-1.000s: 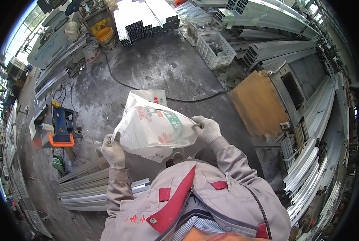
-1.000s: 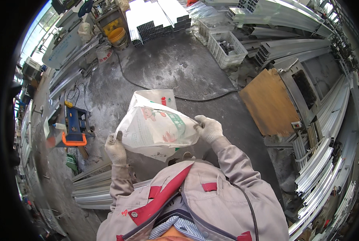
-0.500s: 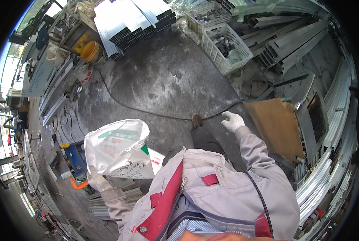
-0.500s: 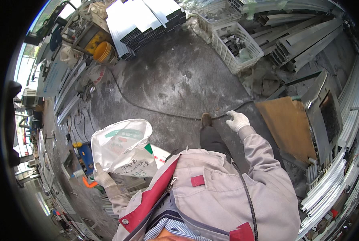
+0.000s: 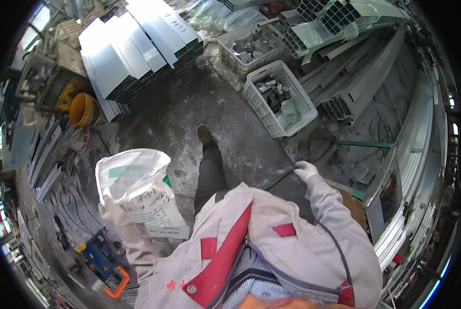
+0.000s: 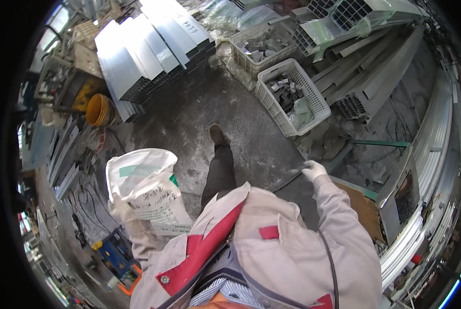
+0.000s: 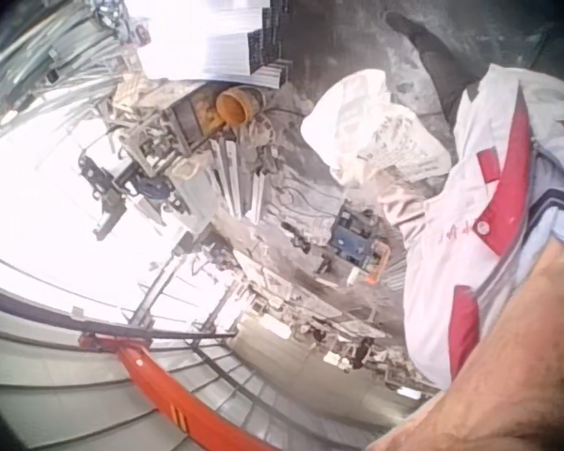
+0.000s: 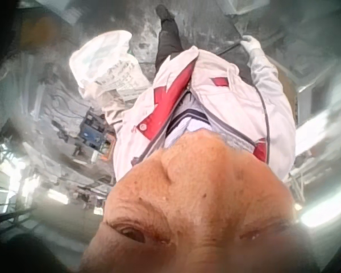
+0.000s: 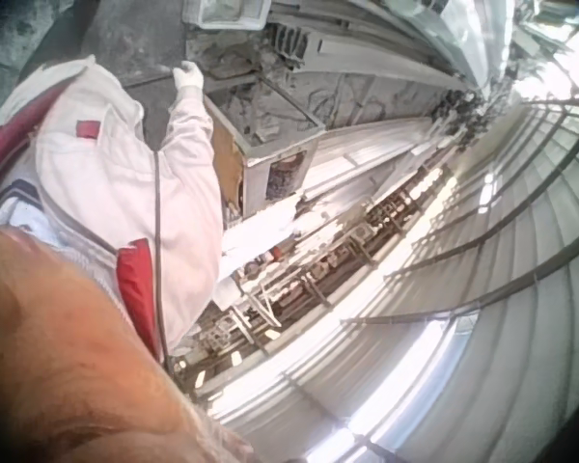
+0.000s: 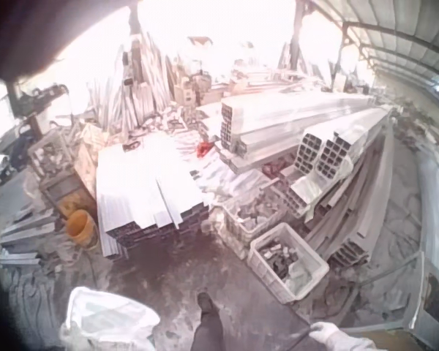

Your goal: The person picks up a handwritten note, then walks to a crate of metal pieces. They squat and repeatedly pick up small metal pieces with gloved hands, placing them into a white bag. The person then stands and walks to a pile of bags, placing the filled bag on top.

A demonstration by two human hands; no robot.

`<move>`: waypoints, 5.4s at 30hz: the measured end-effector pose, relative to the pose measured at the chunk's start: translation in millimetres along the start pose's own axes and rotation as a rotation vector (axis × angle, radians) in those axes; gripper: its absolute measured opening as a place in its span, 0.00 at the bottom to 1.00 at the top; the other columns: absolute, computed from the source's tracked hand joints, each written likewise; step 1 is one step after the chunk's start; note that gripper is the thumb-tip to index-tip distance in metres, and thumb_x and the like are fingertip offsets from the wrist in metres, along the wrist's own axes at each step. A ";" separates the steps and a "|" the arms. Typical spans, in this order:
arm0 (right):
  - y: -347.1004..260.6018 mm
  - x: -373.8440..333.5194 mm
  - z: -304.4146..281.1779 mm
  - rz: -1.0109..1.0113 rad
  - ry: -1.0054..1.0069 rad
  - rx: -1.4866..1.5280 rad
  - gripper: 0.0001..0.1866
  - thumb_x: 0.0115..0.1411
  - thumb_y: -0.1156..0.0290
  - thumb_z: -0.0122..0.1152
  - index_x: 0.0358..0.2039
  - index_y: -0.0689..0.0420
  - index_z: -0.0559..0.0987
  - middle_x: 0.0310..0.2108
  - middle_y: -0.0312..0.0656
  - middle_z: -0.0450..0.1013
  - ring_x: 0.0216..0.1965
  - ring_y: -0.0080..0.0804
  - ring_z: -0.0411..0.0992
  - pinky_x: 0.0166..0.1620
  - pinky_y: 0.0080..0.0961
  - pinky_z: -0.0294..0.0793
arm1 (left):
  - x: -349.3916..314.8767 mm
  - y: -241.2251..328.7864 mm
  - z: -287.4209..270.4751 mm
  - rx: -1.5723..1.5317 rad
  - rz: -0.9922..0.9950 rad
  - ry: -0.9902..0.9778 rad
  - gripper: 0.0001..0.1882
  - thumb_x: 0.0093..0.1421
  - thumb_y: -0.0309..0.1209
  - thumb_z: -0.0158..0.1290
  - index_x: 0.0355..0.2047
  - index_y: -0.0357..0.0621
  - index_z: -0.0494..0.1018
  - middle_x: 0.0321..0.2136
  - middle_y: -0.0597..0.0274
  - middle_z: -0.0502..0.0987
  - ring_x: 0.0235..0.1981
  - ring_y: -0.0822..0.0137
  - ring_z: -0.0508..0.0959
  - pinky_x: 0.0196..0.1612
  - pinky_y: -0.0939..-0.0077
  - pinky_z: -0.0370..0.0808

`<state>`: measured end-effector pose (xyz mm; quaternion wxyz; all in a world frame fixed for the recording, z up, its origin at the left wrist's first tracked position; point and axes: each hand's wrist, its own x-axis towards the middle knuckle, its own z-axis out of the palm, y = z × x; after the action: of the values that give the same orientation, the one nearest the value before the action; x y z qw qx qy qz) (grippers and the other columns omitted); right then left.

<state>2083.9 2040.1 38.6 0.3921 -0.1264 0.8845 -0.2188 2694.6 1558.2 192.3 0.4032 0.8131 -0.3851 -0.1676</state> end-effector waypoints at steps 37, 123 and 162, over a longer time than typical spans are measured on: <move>-409.6 743.8 152.9 -0.265 -0.087 -0.729 0.25 0.67 0.53 0.64 0.59 0.51 0.82 0.49 0.58 0.84 0.55 0.61 0.80 0.59 0.54 0.78 | -96.6 25.2 745.7 0.017 0.066 -0.507 0.14 0.73 0.34 0.62 0.34 0.35 0.80 0.27 0.71 0.78 0.30 0.78 0.74 0.35 0.74 0.72; -327.0 963.0 -29.0 -0.276 0.703 0.011 0.23 0.66 0.63 0.61 0.60 0.56 0.84 0.52 0.57 0.85 0.55 0.55 0.83 0.57 0.44 0.80 | -136.4 72.4 789.5 -0.062 0.259 -0.537 0.13 0.73 0.36 0.67 0.43 0.37 0.83 0.32 0.72 0.79 0.32 0.80 0.74 0.36 0.82 0.70; -314.1 1086.1 21.2 -0.375 -0.187 -1.143 0.67 0.36 0.64 0.89 0.78 0.55 0.64 0.77 0.56 0.63 0.75 0.59 0.65 0.75 0.43 0.70 | -108.8 34.9 814.7 0.049 0.094 -0.701 0.15 0.74 0.34 0.63 0.50 0.32 0.83 0.40 0.68 0.83 0.40 0.78 0.76 0.45 0.79 0.74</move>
<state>1398.6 1330.7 -514.6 0.2930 -0.4892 0.7864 0.2374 2132.0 1198.8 -288.5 0.2341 0.6969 -0.5410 -0.4085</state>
